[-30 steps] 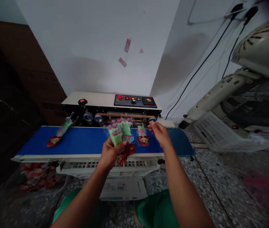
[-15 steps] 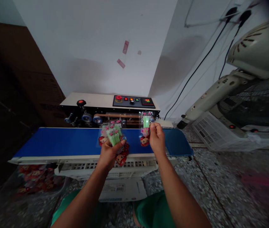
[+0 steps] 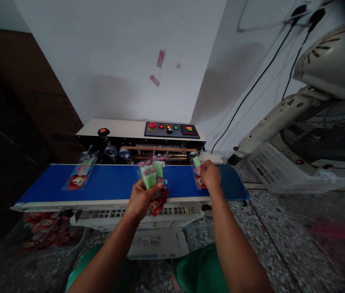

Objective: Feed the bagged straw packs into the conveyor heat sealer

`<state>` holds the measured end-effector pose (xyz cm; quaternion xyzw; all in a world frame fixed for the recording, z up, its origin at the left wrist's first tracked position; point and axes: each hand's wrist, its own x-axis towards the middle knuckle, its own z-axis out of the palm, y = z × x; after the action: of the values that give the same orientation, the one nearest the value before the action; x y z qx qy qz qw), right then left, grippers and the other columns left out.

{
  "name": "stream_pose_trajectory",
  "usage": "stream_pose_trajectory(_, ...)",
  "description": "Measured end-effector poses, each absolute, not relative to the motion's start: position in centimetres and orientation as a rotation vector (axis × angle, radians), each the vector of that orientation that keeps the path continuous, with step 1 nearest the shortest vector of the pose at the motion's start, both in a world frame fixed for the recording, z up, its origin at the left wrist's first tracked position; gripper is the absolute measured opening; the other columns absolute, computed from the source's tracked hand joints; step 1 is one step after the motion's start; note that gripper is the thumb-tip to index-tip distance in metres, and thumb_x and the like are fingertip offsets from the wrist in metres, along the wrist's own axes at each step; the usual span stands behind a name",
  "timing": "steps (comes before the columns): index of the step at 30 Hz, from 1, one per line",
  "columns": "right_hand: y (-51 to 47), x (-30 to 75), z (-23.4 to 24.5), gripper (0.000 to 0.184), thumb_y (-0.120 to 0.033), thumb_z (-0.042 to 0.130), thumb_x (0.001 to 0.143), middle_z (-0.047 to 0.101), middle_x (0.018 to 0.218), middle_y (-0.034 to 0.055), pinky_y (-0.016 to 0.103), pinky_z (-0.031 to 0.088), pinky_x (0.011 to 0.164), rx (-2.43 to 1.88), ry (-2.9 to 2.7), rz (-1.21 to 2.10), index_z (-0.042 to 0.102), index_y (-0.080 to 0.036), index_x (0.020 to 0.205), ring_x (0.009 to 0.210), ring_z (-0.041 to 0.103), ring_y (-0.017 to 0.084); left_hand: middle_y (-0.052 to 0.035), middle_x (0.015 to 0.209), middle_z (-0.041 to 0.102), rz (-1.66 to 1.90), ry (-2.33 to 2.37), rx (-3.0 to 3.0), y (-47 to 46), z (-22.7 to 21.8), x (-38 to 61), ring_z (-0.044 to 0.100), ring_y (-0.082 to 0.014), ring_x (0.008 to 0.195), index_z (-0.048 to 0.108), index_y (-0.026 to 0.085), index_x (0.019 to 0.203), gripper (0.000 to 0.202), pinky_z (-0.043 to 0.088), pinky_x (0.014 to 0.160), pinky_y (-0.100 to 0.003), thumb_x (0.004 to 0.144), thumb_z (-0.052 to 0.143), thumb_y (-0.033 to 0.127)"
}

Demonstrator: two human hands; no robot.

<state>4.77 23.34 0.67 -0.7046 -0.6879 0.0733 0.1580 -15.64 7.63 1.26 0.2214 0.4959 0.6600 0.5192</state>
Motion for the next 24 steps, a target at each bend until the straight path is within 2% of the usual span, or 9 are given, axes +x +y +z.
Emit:
stream_pose_trajectory(4, 21.7, 2.4, 1.4, 0.037, -0.042, 0.038, 0.092, 0.068, 0.092, 0.0112, 0.028, 0.041, 0.071, -1.680, -1.953, 0.344, 0.063, -0.016, 0.102, 0.087, 0.062, 0.021, -0.0031, 0.077, 0.072, 1.626, 1.196, 0.520, 7.7, 1.5, -15.7, 0.065, -0.0146, 0.067, 0.070, 0.015, 0.084, 0.034, 0.050, 0.064, -0.025, 0.055, 0.084, 0.024)
stream_pose_trajectory(8, 18.2, -0.3, 2.4, 0.039, -0.050, 0.044, 0.088, 0.068, 0.091, 0.0039, 0.025, 0.045, 0.069, -1.017, -1.897, 1.054, 0.064, -0.021, 0.105, 0.082, 0.062, 0.017, -0.0041, 0.080, 0.073, 1.656, 1.150, 0.523, 7.8, 1.7, -15.5, 0.066, -0.0170, 0.071, 0.069, 0.015, 0.089, 0.035, 0.051, 0.069, -0.029, 0.058, 0.082, 0.025)
stream_pose_trajectory(11, 15.6, -2.2, 2.5, 0.033, -0.047, 0.052, 0.084, 0.066, 0.081, 0.0008, 0.024, 0.044, 0.066, -0.793, -1.844, 1.278, 0.067, -0.019, 0.090, 0.074, 0.058, 0.015, -0.0045, 0.083, 0.073, 1.686, 1.127, 0.521, 7.7, 1.7, -15.3, 0.067, -0.0172, 0.071, 0.070, 0.015, 0.089, 0.035, 0.051, 0.071, -0.030, 0.058, 0.082, 0.025)
stream_pose_trajectory(15, 14.4, -3.5, 2.4, 0.030, -0.045, 0.054, 0.083, 0.064, 0.077, 0.0002, 0.024, 0.043, 0.067, -0.833, -1.668, 1.221, 0.066, -0.018, 0.086, 0.071, 0.056, 0.014, -0.0055, 0.085, 0.073, 1.702, 1.127, 0.491, 7.8, 1.6, -15.3, 0.067, -0.0182, 0.074, 0.070, 0.015, 0.091, 0.039, 0.051, 0.073, -0.031, 0.056, 0.083, 0.026)
stream_pose_trajectory(19, 16.7, -0.9, 2.3, 0.033, -0.049, 0.050, 0.084, 0.064, 0.079, 0.0001, 0.024, 0.044, 0.067, -0.950, -1.484, 1.110, 0.062, -0.020, 0.094, 0.070, 0.056, 0.014, -0.0029, 0.072, 0.071, 1.690, 1.218, 0.456, 7.9, 1.5, -15.7, 0.067, -0.0170, 0.068, 0.069, 0.014, 0.083, 0.035, 0.050, 0.063, -0.026, 0.054, 0.084, 0.027)
stream_pose_trajectory(22, 19.9, 3.4, 1.6, 0.041, -0.053, 0.043, 0.085, 0.062, 0.073, 0.0007, 0.024, 0.042, 0.060, -1.184, -1.424, 0.852, 0.060, -0.018, 0.095, 0.061, 0.052, 0.013, -0.0015, 0.069, 0.069, 1.677, 1.221, 0.479, 7.8, 1.7, -16.0, 0.066, -0.0169, 0.065, 0.066, 0.014, 0.081, 0.033, 0.049, 0.059, -0.025, 0.055, 0.083, 0.027)
stream_pose_trajectory(24, 21.9, 6.2, 0.8, 0.044, -0.053, 0.041, 0.085, 0.064, 0.074, 0.0043, 0.025, 0.041, 0.060, -1.385, -1.449, 0.595, 0.061, -0.015, 0.093, 0.065, 0.054, 0.016, -0.0013, 0.070, 0.068, 1.665, 1.208, 0.488, 7.8, 1.9, -16.1, 0.067, -0.0175, 0.067, 0.065, 0.015, 0.080, 0.033, 0.049, 0.059, -0.026, 0.056, 0.083, 0.027)
